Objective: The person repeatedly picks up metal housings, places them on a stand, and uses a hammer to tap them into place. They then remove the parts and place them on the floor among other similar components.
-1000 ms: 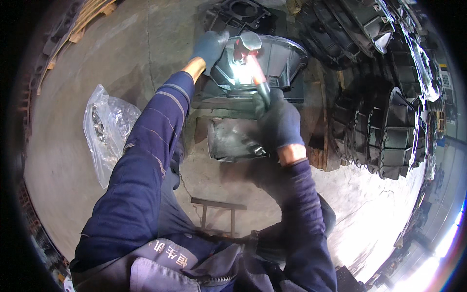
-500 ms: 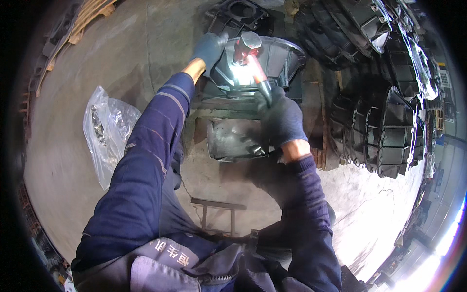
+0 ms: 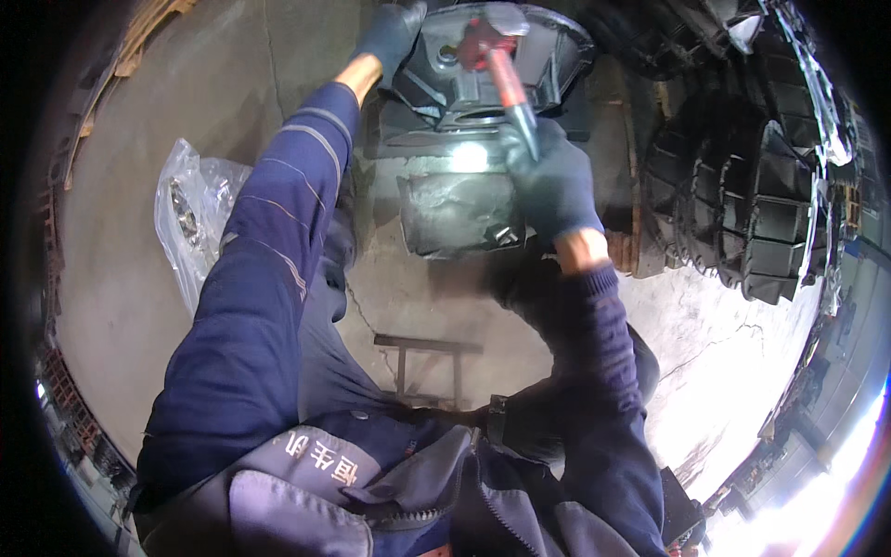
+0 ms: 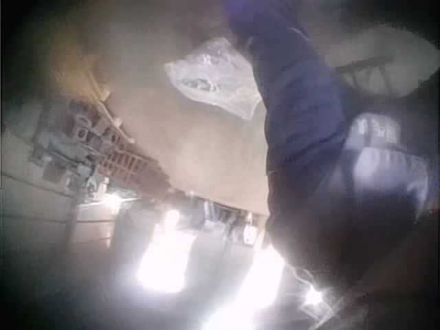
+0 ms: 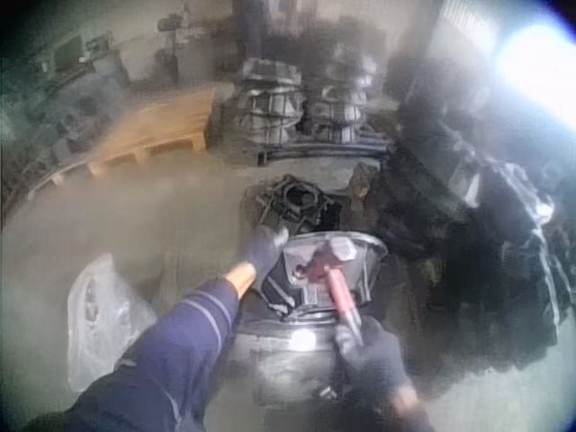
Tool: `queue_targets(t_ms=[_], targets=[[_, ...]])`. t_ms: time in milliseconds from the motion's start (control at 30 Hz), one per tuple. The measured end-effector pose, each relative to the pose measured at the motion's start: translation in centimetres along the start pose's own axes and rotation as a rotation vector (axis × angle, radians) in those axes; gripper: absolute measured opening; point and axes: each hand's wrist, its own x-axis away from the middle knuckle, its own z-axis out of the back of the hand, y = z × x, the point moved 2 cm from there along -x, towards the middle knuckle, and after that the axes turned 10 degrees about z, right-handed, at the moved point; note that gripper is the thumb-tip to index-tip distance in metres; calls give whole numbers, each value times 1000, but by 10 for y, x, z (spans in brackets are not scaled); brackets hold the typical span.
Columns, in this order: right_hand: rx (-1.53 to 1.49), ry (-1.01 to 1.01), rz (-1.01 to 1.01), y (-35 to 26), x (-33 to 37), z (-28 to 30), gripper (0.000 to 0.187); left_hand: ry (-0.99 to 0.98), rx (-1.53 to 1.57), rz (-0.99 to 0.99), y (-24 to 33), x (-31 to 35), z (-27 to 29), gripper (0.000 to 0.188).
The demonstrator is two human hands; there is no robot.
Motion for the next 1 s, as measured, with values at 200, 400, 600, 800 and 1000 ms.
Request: queue_targets(t_ms=[200,400,600,800,1000], targets=[[-986,-21,-450,43,129,-75,29,126,-434,-303,4,-2,-8,46],[-943,-284,-1019,70,196,-153,31,128,-297,-258,9,-6,-4,50],[-958,-361,-923,115,197,-190,31,0,401,302,13,18,4,64],[-1139,-294,-994,129,188,-226,36,3,297,215,13,25,15,67],[-400,-118,-620,141,176,-240,31,4,302,166,-2,18,10,67]])
